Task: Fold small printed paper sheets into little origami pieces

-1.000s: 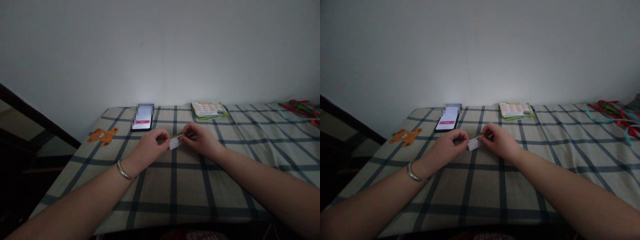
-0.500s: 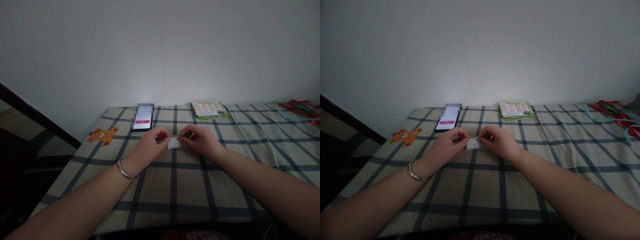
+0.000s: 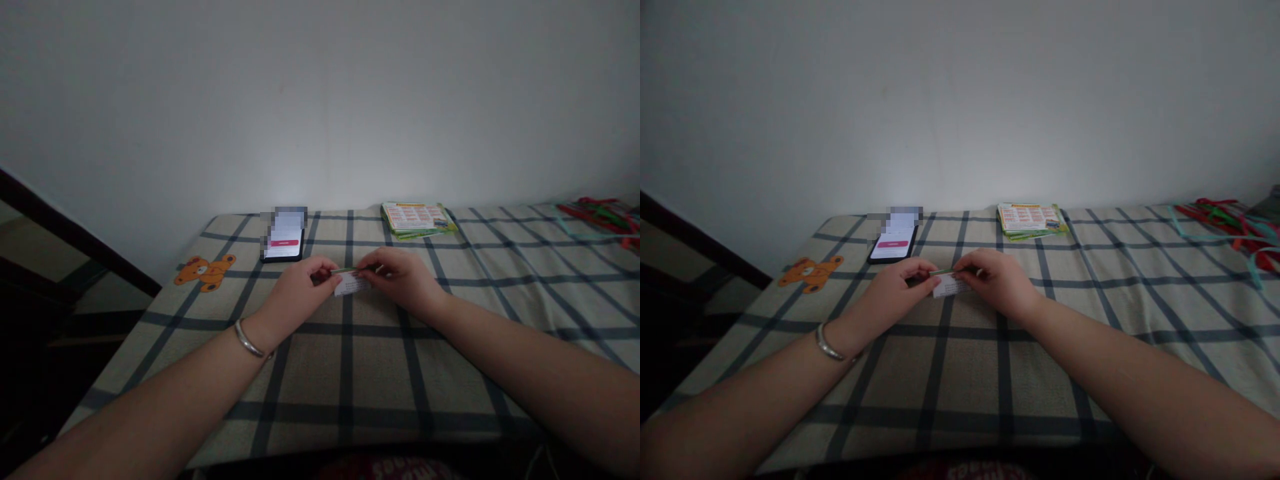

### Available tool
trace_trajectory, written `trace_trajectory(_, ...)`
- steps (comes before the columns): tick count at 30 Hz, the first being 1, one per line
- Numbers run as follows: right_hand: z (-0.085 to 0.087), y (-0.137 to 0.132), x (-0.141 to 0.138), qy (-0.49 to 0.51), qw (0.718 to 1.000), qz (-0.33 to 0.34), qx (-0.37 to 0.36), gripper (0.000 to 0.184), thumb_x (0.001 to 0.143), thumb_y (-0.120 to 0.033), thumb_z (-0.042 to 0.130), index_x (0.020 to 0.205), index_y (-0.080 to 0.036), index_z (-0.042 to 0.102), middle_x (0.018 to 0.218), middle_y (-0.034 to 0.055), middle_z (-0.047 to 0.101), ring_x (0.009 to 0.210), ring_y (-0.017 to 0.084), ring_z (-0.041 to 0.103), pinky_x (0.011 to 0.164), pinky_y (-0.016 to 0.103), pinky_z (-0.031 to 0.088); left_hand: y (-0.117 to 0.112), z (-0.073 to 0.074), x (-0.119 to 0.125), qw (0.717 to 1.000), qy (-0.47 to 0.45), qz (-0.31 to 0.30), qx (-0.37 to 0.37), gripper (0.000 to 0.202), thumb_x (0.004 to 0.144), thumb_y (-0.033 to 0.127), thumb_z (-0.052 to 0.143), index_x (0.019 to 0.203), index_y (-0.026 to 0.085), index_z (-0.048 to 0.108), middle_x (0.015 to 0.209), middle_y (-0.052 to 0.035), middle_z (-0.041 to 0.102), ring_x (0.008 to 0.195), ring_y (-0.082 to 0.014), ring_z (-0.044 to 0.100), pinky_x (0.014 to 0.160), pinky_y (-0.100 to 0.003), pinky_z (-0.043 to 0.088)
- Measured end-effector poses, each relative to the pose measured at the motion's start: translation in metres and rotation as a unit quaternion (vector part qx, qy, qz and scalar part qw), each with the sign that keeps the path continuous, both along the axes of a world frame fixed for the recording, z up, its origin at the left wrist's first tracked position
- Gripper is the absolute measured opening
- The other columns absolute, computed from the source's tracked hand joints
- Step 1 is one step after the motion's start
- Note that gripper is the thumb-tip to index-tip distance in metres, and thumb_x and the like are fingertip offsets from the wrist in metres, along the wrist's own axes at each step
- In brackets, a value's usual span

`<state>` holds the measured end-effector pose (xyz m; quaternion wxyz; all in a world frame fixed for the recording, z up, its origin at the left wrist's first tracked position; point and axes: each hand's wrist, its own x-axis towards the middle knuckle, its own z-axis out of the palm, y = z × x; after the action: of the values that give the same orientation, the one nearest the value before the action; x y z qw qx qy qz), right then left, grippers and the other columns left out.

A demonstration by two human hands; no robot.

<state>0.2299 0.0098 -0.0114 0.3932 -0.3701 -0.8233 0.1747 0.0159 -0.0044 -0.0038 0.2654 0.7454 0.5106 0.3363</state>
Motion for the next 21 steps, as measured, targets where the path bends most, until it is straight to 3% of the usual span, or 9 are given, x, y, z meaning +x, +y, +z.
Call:
trace_trajectory(9, -0.002, 0.002, -0.003, 0.030, 0.999, -0.021, -0.015, 0.010, 0.081, -0.019, 0.066, 0.091, -0.019, 0.067, 0.084, 0.0013, 0.067, 0.070, 0.011, 0.061, 0.061, 0.023, 0.050, 0.000, -0.004, -0.001, 0.997, -0.075, -0.012, 0.000, 0.019, 0.084, 0.025, 0.062, 0.102, 0.020, 0.062, 0.081, 0.0023, 0.070, 0.073, -0.0125, 0.065, 0.069, -0.025, 0.050)
trace_trajectory(21, -0.005, 0.003, -0.003, 0.065, 0.997, -0.020, -0.043, 0.010, 0.080, -0.017, 0.063, 0.090, -0.020, 0.065, 0.082, 0.0009, 0.066, 0.068, 0.011, 0.061, 0.059, 0.024, 0.051, 0.002, -0.011, -0.002, 0.994, -0.104, -0.032, 0.025, 0.020, 0.084, 0.022, 0.062, 0.104, 0.022, 0.058, 0.076, 0.0046, 0.063, 0.071, -0.0109, 0.064, 0.065, -0.023, 0.049)
